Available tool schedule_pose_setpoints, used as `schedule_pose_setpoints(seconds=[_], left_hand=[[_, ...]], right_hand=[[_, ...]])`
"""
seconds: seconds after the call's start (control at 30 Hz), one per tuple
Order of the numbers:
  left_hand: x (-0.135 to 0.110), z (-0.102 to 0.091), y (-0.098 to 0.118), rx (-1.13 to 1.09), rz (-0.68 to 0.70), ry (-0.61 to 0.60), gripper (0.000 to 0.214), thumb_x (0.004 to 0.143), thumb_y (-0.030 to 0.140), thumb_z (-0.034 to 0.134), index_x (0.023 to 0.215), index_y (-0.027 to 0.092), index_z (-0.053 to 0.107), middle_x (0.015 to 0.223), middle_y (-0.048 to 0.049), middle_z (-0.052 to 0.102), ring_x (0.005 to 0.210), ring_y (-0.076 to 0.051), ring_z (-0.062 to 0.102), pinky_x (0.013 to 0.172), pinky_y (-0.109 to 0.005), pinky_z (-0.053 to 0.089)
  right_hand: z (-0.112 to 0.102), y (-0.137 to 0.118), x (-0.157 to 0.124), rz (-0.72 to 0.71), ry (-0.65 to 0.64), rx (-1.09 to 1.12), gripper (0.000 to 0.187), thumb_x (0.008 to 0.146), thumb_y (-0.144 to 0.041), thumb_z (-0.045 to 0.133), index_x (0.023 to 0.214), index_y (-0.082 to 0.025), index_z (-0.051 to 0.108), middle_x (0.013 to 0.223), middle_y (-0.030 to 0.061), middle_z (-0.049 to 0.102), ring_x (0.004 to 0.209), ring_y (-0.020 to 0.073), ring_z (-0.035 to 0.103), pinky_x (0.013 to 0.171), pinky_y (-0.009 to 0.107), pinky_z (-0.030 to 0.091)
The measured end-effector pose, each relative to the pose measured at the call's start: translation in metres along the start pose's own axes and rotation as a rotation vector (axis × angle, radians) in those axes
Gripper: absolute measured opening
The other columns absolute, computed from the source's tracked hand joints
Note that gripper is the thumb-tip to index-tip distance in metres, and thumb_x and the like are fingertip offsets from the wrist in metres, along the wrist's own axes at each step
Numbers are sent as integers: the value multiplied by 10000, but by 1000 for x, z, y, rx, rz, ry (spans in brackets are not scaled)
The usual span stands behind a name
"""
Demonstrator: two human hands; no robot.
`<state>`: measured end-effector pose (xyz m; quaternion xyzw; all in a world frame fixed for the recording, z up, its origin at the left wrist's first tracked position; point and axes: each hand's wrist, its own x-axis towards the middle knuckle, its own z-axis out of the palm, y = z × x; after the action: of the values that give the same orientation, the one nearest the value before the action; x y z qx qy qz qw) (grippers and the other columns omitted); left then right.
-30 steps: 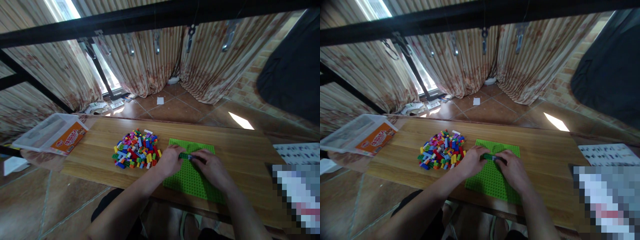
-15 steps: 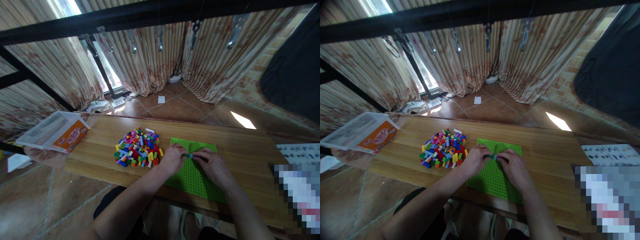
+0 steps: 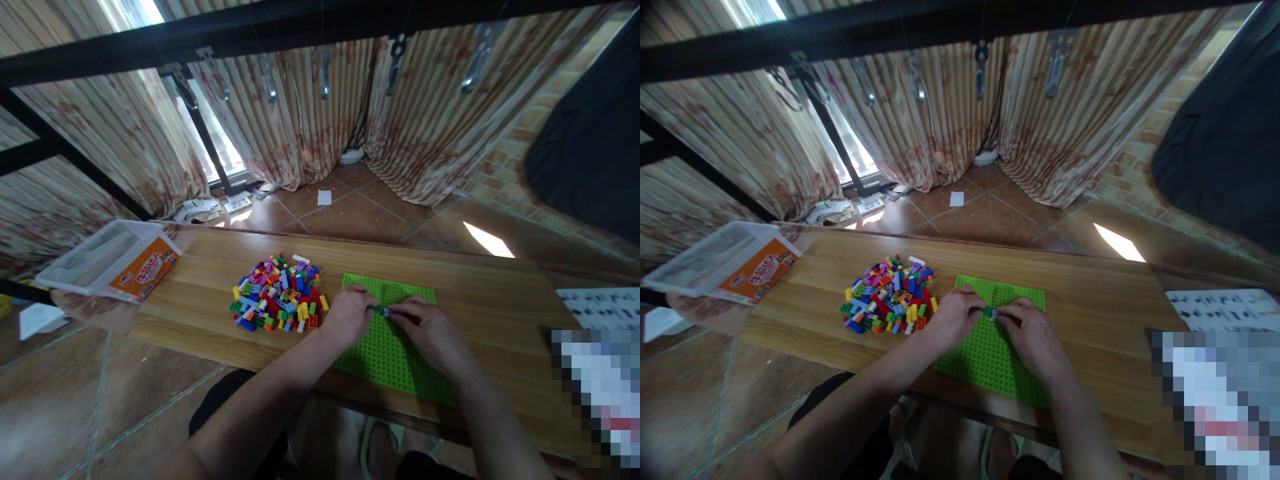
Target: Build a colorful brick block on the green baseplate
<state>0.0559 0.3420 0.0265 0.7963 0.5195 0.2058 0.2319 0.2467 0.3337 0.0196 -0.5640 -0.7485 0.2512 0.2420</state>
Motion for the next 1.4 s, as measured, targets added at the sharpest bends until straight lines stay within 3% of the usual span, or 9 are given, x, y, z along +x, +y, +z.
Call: schedule_pose_setpoints(seconds=[0.23,0.43,0.63,0.77,1.03,1.4], left_hand=[[0,1,-2,2,-2,0,184,818,124,605,894,199,755,892,-44,701,955,-187,627,929,-306,503],[-2,1,-1,0,20,10,180,814,123,612,895,187,759,877,-52,698,922,-193,630,905,-310,509],[-4,1,-1,-9,41,1,203,829,134,597,927,208,758,828,-36,684,888,-182,626,913,-302,499],[-6,-3,1,-16,14,-7,213,823,139,607,966,203,753,889,-40,689,917,-186,625,928,-303,492],[-6,-20,-6,-84,-13,-53,240,847,108,548,969,186,739,926,-30,709,896,-159,636,869,-251,498],[-1,-14,-7,-20,-69,35,186,863,150,567,890,185,747,864,-38,710,834,-160,644,821,-251,500]], right_hand=[[-7,15,-3,58,105,-41,240,841,-366,549,892,-223,736,940,65,698,860,224,648,823,392,490],[-1,-2,-2,35,223,23,251,849,-362,558,967,-212,722,968,66,666,808,195,631,762,353,501],[11,-17,1,-90,62,-11,242,900,-314,509,919,-226,734,895,51,674,824,185,623,767,329,477],[13,-15,3,-102,36,-56,259,911,-311,498,899,-223,742,892,51,677,832,189,621,776,333,470],[15,-13,5,-108,50,-115,257,910,-327,516,879,-216,746,894,55,695,840,198,633,788,339,471],[21,-11,10,-126,126,-180,278,922,-328,492,884,-211,741,900,60,688,834,195,618,782,327,462]])
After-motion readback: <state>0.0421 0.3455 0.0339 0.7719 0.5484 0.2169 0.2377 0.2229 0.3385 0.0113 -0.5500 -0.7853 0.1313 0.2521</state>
